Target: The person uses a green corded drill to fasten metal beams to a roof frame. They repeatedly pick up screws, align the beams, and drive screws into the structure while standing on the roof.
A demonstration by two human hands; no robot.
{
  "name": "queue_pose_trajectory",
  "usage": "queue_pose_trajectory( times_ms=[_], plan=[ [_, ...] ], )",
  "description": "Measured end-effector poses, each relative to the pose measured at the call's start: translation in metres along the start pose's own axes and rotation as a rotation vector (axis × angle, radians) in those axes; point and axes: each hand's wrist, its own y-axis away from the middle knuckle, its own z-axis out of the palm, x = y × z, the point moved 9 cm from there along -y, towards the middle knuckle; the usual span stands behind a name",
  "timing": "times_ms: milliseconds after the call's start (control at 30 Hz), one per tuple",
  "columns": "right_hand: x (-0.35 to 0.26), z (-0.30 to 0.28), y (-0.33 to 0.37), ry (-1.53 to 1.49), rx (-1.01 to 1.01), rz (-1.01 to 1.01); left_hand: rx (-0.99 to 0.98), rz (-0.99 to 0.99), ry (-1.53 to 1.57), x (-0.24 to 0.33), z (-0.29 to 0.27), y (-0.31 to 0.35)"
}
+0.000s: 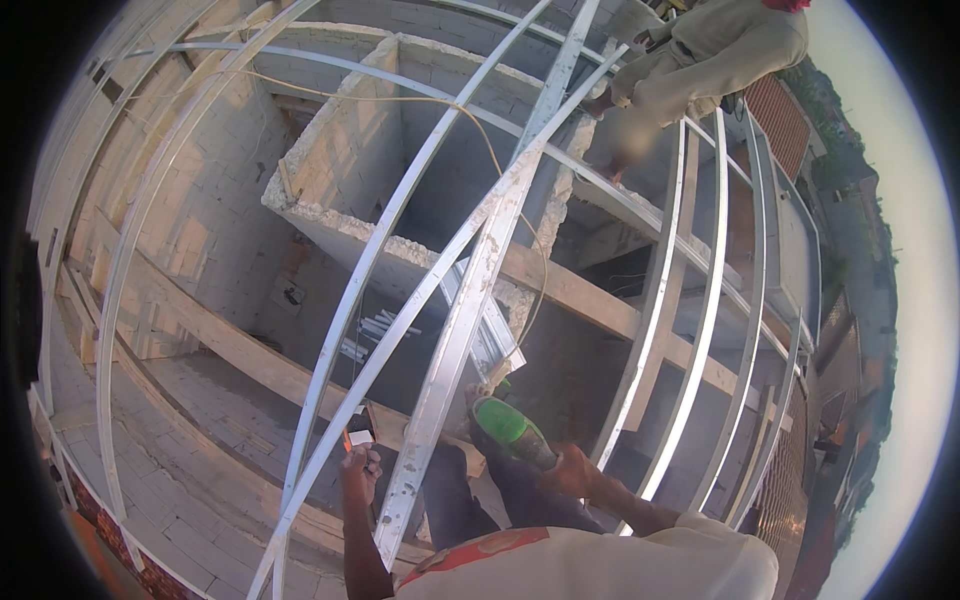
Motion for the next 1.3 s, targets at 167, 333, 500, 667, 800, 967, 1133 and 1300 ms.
queue_pose_trajectory(
  times_ms=[167, 333, 500, 667, 800, 967, 1133, 1300],
  plan=[
    [-0.070, 0.020, 0.066, -0.038, -0.024, -0.181, -0.154, 0.033, 0.107, 0.026, 0.023, 0.045],
    [-0.113, 0.037, 0.111, -0.082, -0.111, -0.169, -0.183, 0.055, 0.121, 0.047, 0.042, 0.074],
    [-0.128, 0.062, 0.116, -0.004, -0.127, -0.352, -0.131, 0.163, 0.043, 0.080, 0.051, 0.114],
    [-0.140, 0.077, 0.121, 0.072, -0.154, -0.326, -0.150, 0.192, 0.093, 0.088, 0.031, 0.134],
    [-0.153, 0.084, 0.127, 0.087, -0.190, -0.348, -0.095, 0.179, 0.278, 0.090, 0.030, 0.139],
    [-0.155, 0.088, 0.134, 0.076, -0.203, -0.258, -0.034, 0.199, 0.484, 0.084, 0.037, 0.126],
    [-0.148, 0.084, 0.137, 0.104, -0.258, -0.217, -0.202, 0.156, 0.577, 0.077, 0.078, 0.115],
    [-0.149, 0.081, 0.138, 0.102, -0.277, -0.257, -0.217, 0.192, 0.653, 0.066, 0.095, 0.106]
  ],
)
